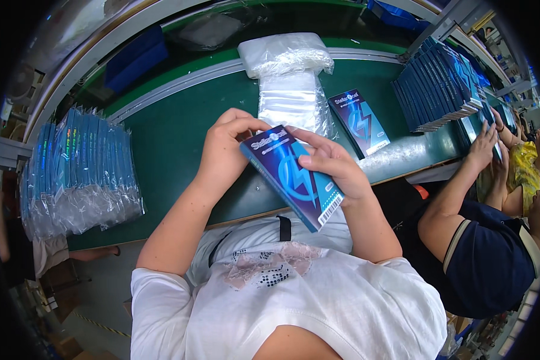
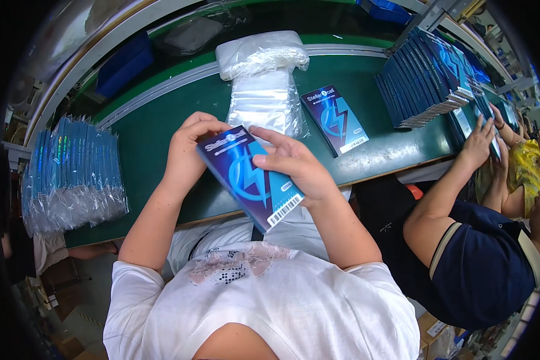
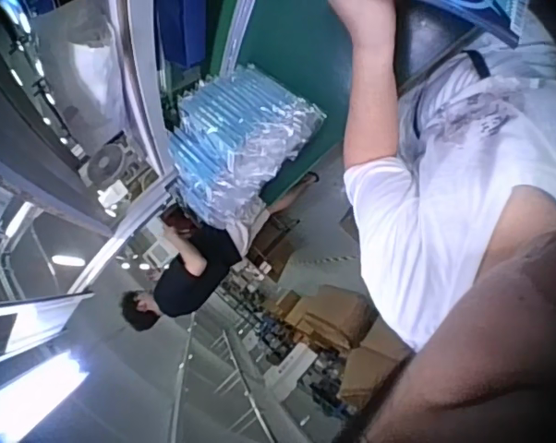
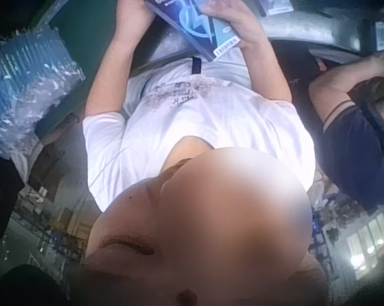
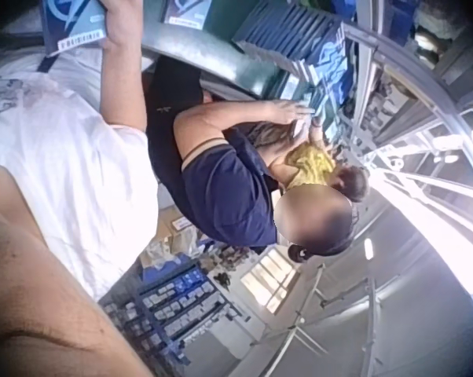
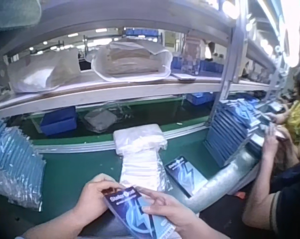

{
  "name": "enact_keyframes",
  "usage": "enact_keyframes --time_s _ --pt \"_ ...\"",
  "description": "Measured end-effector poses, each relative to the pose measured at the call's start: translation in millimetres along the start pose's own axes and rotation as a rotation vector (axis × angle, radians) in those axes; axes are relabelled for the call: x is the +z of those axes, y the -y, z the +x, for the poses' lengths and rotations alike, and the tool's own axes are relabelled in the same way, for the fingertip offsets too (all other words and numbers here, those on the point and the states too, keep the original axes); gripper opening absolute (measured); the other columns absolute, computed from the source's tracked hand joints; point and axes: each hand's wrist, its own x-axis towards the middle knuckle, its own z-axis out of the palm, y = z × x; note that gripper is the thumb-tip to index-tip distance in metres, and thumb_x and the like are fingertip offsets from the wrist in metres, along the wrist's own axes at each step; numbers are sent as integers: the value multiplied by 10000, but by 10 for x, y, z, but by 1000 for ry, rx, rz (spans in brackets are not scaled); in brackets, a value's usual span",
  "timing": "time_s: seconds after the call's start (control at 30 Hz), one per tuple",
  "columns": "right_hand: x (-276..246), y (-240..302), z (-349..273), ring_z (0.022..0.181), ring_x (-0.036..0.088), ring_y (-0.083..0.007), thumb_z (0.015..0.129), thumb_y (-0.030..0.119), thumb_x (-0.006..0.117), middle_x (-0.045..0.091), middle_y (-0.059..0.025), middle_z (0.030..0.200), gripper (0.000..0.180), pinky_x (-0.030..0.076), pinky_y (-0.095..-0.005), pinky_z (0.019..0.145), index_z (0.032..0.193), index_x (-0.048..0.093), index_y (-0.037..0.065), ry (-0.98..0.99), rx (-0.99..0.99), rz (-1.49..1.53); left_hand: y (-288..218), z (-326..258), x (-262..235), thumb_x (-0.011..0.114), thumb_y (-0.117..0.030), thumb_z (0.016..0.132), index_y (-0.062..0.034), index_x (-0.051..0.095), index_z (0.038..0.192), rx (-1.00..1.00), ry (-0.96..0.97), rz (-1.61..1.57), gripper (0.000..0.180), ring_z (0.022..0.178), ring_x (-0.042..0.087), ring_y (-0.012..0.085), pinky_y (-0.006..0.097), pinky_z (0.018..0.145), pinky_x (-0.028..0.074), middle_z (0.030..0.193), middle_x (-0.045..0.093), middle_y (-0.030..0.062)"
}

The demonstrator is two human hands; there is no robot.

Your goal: The person places small blue boxes into clear plastic bags on a green conveyor belt. They fold the bags and stack them. The person also handles stacks of bubble wrap and places them on the table.

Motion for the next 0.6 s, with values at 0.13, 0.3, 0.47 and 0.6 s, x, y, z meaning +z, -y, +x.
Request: enact_keyframes --time_s 0.13,0.3,0.47,0.6 --pt "-99 38 -60 974 606 -177 831 13 607 547 -188 1183 595 502 -269 813 1338 324 -118 -118 -39 -99 -62 -16 -30 639 -25 809 14 651 908 -264 -52 -184 108 697 575 76 197 625 469 781 625 5" --pt "-133 -108 -80 969 589 -158 857 48 598 589 -142 1108 484 483 -264 800 1283 408 -84 -357 -139 -219 -79 -78 6 620 -23 776 -12 628 872 168 17 126 97 717 602 163 265 635 487 835 595 88" --pt "-71 -207 -26 711 566 -76 872 80 624 613 -32 806 81 464 -217 648 838 560 44 -569 -414 -247 -120 -104 30 664 -114 820 -6 595 1000 196 134 -179 221 716 601 138 251 614 493 831 596 78" --pt "105 -228 1 670 537 -58 898 120 605 602 -29 789 119 444 -201 621 833 585 23 -451 -517 -318 -74 -157 310 682 -193 850 48 466 1178 -107 -14 -642 461 890 584 113 263 798 489 980 611 100"
